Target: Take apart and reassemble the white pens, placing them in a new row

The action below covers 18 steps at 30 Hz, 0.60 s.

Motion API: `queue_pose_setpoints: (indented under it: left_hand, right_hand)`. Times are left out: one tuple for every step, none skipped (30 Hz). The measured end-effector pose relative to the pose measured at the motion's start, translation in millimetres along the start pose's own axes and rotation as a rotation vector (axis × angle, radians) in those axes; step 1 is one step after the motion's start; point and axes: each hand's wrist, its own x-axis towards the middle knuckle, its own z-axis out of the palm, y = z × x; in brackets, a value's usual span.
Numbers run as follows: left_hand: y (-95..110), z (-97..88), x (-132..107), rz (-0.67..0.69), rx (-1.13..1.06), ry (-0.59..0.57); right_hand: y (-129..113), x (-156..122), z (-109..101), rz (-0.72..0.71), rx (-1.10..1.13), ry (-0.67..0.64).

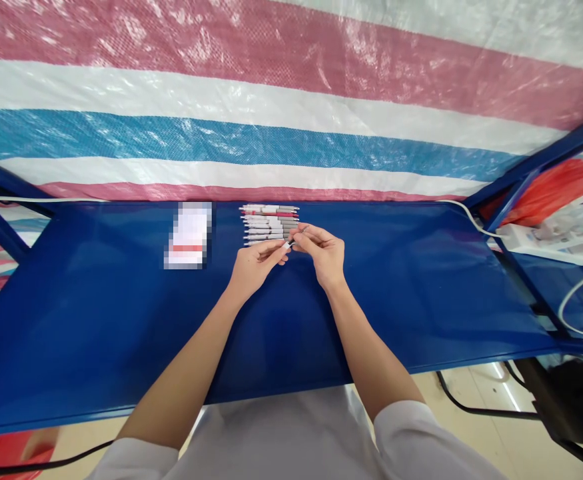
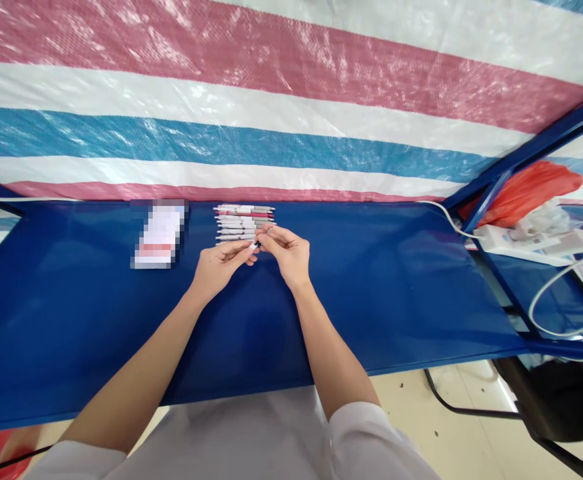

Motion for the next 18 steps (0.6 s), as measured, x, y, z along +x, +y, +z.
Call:
queue_pose_setpoints:
  left_hand:
    - [-0.1, 0.0, -0.4, 0.001, 0.001, -0.001]
    - [-0.3, 0.1, -0.7, 0.004, 0.003, -0.004]
    - [-0.5, 0.3, -1.1, 0.004, 0.006, -0.009]
    - [-0.8, 0.6, -1.6, 0.0, 0.009, -0.014]
    - [-1.0, 1.1, -2.1, -0.006, 0.01, -0.022]
    - [-1.2, 1.6, -2.6, -0.012, 0.007, -0.033]
    - [-1.4, 2.0, -3.2, -0.015, 0.001, -0.045]
    - [-1.6, 2.2, -3.8, -0.015, -0.004, -0.059]
    - [-1.8, 2.2, -4.3, -0.009, -0.002, -0.07]
    - [-2.1, 1.7, -4.7, 0.002, 0.013, -0.079]
    - [-2.5, 1.0, -4.9, 0.015, 0.042, -0.083]
    - [-2.9, 0.1, -4.9, 0.027, 0.08, -0.081]
    - [-3.4, -1.0, -4.9, 0.036, 0.12, -0.079]
    - [-4.0, -2.2, -4.7, 0.043, 0.153, -0.08]
    - [-4.6, -3.2, -4.5, 0.048, 0.174, -0.084]
    - [-5.3, -4.1, -4.3, 0.048, 0.183, -0.091]
    - [-5.9, -4.8, -4.1, 0.047, 0.183, -0.101]
    - [-6.3, -5.4, -4.0, 0.045, 0.179, -0.111]
  right_hand:
    - [0.4, 0.1, -0.3, -0.01, -0.013, -0.003]
    - [1.2, 0.4, -0.6, -0.021, -0.022, -0.003]
    - [2.3, 0.7, -0.7, -0.032, -0.025, 0.0]
    - [3.6, 1.2, -0.8, -0.043, -0.023, 0.006]
    - [4.9, 1.7, -0.8, -0.052, -0.019, 0.014]
    - [6.2, 2.1, -0.6, -0.058, -0.013, 0.023]
    - [7.4, 2.5, -0.4, -0.063, -0.006, 0.031]
    - [8.2, 2.8, -0.1, -0.065, 0.001, 0.039]
    - [8.8, 3.1, 0.2, -0.068, 0.006, 0.046]
    - [9.0, 3.3, 0.6, -0.068, 0.011, 0.052]
    - [9.0, 3.6, 1.1, -0.068, 0.015, 0.059]
    - [8.6, 4.0, 1.5, -0.066, 0.016, 0.067]
    - [8.0, 4.5, 1.8, -0.062, 0.016, 0.077]
    - [7.2, 5.2, 2.0, -0.057, 0.02, 0.088]
    - [6.1, 6.0, 1.9, -0.054, 0.03, 0.104]
    - [4.8, 7.1, 1.3, -0.051, 0.047, 0.127]
    - [3.4, 8.4, 0.4, -0.046, 0.068, 0.157]
    - [2.0, 9.9, -1.1, -0.039, 0.091, 0.193]
